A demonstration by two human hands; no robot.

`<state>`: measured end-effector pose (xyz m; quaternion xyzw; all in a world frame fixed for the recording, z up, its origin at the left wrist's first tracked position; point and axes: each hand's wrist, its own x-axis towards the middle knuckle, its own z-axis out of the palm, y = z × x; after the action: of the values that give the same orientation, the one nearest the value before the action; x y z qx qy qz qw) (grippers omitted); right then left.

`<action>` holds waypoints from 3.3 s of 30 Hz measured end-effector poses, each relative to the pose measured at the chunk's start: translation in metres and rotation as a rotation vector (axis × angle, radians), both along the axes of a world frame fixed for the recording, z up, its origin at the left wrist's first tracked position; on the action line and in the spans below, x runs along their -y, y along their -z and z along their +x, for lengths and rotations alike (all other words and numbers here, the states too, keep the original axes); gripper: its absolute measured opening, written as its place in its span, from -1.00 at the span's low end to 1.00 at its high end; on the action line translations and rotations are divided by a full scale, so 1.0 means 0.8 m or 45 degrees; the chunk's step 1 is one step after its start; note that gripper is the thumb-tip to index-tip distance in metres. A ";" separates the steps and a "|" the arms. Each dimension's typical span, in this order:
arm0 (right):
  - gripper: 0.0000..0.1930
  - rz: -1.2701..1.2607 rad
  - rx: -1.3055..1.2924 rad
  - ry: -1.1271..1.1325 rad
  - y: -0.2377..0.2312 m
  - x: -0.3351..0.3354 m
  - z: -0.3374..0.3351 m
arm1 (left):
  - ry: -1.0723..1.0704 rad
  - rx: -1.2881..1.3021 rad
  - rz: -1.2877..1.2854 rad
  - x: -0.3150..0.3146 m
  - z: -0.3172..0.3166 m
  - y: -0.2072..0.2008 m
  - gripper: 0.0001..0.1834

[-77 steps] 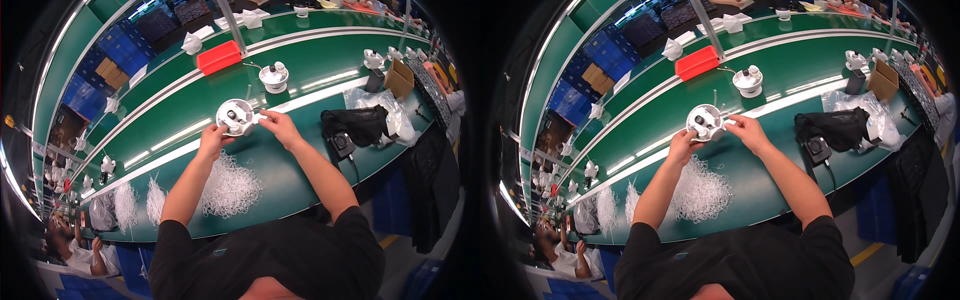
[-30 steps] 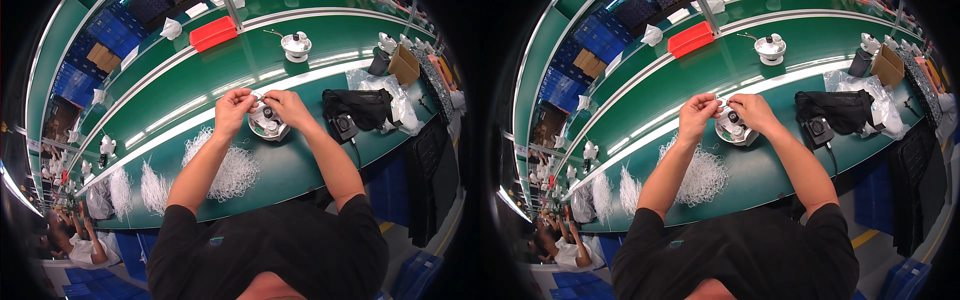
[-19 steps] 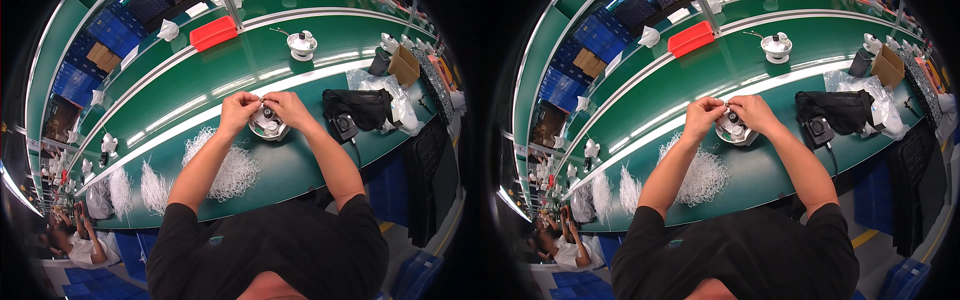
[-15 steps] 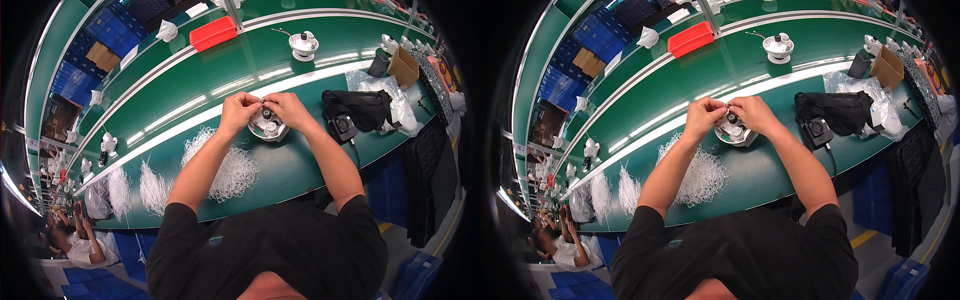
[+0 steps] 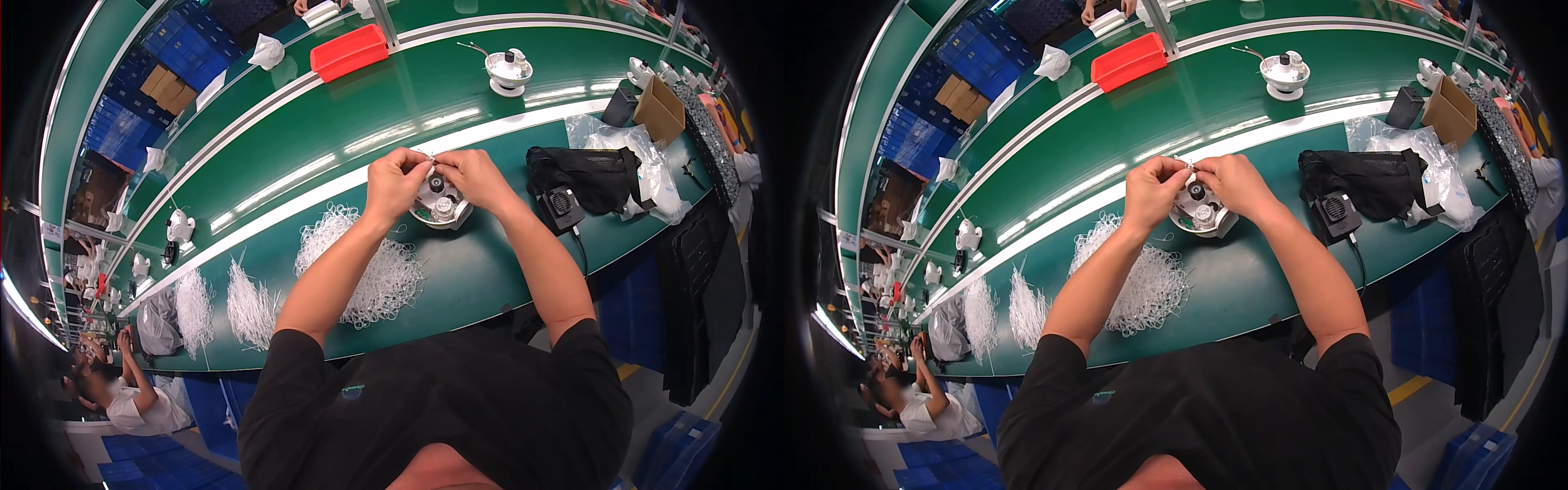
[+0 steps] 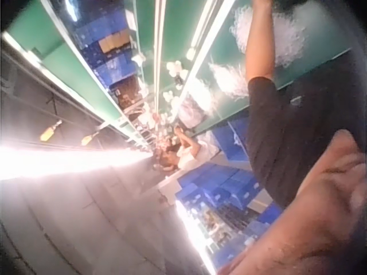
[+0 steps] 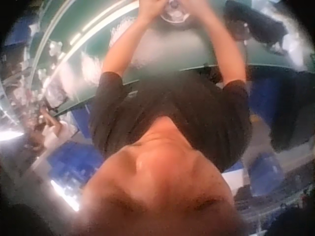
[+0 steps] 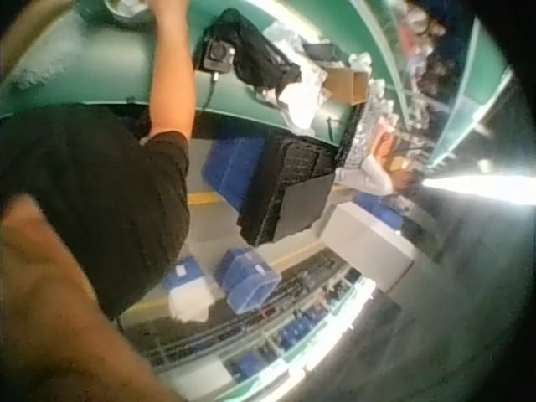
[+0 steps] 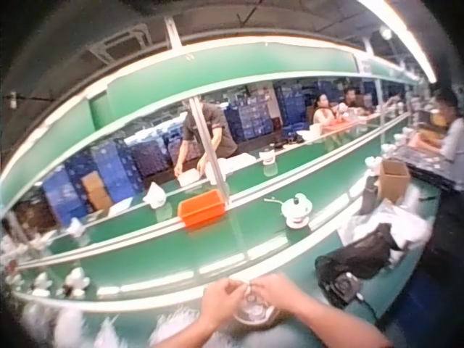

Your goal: The person sits at a green assembly table and repeatedly picks up white zip ties from a pile. They insert the ties into a small white circular device, manipulate the internal components, and then place the device back on the table. The process is repeated continuously throughout the clip.

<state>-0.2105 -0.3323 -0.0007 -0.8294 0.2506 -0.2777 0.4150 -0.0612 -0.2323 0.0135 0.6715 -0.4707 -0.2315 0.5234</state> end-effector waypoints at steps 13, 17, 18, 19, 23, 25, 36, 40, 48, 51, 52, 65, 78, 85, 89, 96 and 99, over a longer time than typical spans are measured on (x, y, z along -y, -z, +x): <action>-0.60 0.370 0.156 -0.098 -0.008 -0.002 -0.006 | -0.022 0.456 -0.236 0.003 0.005 0.018 -0.89; -0.54 0.343 0.149 -0.142 -0.010 0.001 -0.010 | 0.022 0.525 -0.208 0.005 0.006 0.013 -0.89; -0.54 0.337 0.170 -0.151 -0.009 0.000 -0.010 | 0.041 0.502 -0.185 0.005 0.007 0.013 -0.89; -0.54 0.332 0.191 -0.160 -0.008 0.000 -0.011 | 0.053 0.388 -0.112 0.005 0.006 0.011 -0.90; -0.52 0.303 0.213 -0.208 -0.004 0.002 -0.012 | 0.102 0.077 0.064 0.005 0.009 0.007 -0.91; -0.52 0.320 0.228 -0.224 -0.002 0.002 -0.012 | 0.114 0.057 0.040 0.006 0.012 0.010 -0.91; -0.48 0.243 0.208 -0.248 -0.003 0.004 -0.013 | 0.196 0.267 -0.068 0.007 0.019 0.024 -0.91; -0.58 0.400 0.324 -0.211 0.011 0.005 -0.012 | 0.147 0.382 -0.034 0.004 0.016 0.013 -0.90; -0.78 0.567 0.407 0.073 0.026 0.010 0.006 | 0.138 0.610 0.049 0.002 0.013 0.014 -0.91; -0.79 0.925 0.597 0.171 0.031 0.013 0.009 | 0.170 0.880 0.008 0.001 0.014 0.021 -0.96; -0.80 1.059 0.660 0.203 0.030 0.011 0.009 | 0.164 0.902 0.021 0.001 0.014 0.021 -0.96; -0.80 -0.010 -0.281 -0.078 -0.001 0.013 -0.002 | 0.119 0.827 0.123 0.004 0.012 0.027 -0.95; -0.75 -0.005 -0.440 -0.220 -0.013 0.034 -0.011 | 0.060 0.724 0.123 0.002 0.033 0.028 -0.80; -0.62 0.724 0.523 0.462 0.077 0.052 -0.009 | 0.428 -0.247 0.689 -0.016 0.059 0.030 -0.64; -0.66 0.209 0.322 0.506 0.114 0.045 -0.006 | 0.321 -0.582 0.594 -0.007 0.068 0.026 -0.67; -0.79 0.055 0.133 0.460 0.096 0.032 -0.004 | -0.173 -0.970 0.136 0.091 0.151 0.050 -0.61; -0.83 0.049 0.179 0.444 0.100 0.034 -0.002 | -0.379 -1.032 0.055 0.119 0.180 0.060 -0.62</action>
<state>-0.2120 -0.3596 -0.0808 -0.7438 0.3662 -0.3978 0.3929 0.0826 -0.3274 -0.0341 0.5976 -0.1203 -0.4082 0.6795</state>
